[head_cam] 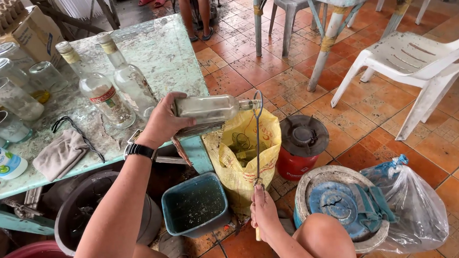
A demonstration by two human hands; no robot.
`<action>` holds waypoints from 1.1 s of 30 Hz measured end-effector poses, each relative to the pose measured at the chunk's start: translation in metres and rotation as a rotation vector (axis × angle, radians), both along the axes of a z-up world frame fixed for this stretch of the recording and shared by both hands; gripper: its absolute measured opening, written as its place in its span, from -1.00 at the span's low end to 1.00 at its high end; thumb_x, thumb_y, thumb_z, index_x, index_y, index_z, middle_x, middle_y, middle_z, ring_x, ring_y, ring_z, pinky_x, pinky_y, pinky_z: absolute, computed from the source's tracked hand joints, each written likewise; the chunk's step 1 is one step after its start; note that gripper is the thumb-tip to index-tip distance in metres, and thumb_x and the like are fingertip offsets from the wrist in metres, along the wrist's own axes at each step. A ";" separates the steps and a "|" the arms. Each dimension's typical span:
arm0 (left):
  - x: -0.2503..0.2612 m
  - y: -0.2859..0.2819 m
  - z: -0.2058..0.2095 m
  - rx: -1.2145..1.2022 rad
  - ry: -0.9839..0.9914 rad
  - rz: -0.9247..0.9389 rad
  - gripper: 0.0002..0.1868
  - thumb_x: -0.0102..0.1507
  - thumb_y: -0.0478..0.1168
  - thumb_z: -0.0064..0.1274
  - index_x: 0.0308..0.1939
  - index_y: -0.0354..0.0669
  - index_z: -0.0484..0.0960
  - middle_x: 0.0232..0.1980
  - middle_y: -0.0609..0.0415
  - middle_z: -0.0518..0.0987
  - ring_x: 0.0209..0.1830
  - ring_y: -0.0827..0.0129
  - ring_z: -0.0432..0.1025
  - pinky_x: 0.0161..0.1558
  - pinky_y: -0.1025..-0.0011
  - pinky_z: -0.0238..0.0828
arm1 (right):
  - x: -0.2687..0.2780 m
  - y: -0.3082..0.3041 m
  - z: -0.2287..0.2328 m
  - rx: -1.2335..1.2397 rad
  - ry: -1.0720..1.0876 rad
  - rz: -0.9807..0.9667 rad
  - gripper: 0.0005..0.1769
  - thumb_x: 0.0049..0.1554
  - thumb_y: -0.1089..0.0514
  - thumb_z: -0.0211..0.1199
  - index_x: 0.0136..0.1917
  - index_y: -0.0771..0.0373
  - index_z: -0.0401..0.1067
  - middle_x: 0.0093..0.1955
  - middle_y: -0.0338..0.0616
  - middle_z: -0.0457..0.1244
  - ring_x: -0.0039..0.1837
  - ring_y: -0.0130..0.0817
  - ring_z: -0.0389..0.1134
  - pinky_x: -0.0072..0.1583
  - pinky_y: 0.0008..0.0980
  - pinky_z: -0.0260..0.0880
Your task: Scoring and breaking glass bottles using a manual cutter and water for temperature shock.
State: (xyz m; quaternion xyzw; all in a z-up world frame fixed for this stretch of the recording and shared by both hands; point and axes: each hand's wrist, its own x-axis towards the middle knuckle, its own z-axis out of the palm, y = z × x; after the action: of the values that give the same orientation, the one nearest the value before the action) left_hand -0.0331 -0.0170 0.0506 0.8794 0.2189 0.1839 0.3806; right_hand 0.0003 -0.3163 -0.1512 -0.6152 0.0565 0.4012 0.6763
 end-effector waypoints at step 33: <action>-0.128 -0.104 0.014 0.170 -0.001 0.208 -0.21 0.07 -0.10 0.45 0.35 0.02 0.45 0.22 -0.24 0.40 0.19 -0.38 0.39 0.20 -0.19 0.29 | 0.004 -0.021 0.016 0.265 -0.322 -0.199 -0.49 0.41 -0.21 -0.21 -0.17 0.17 0.22 -0.59 -0.20 -0.04 -0.67 -0.38 0.04 -0.58 -0.47 0.07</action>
State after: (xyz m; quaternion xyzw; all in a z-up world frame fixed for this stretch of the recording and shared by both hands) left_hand -0.1607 -0.1208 0.0642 0.8810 0.2924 0.2407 0.2837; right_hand 0.0044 -0.3370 -0.1354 -0.5685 -0.0449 0.2332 0.7876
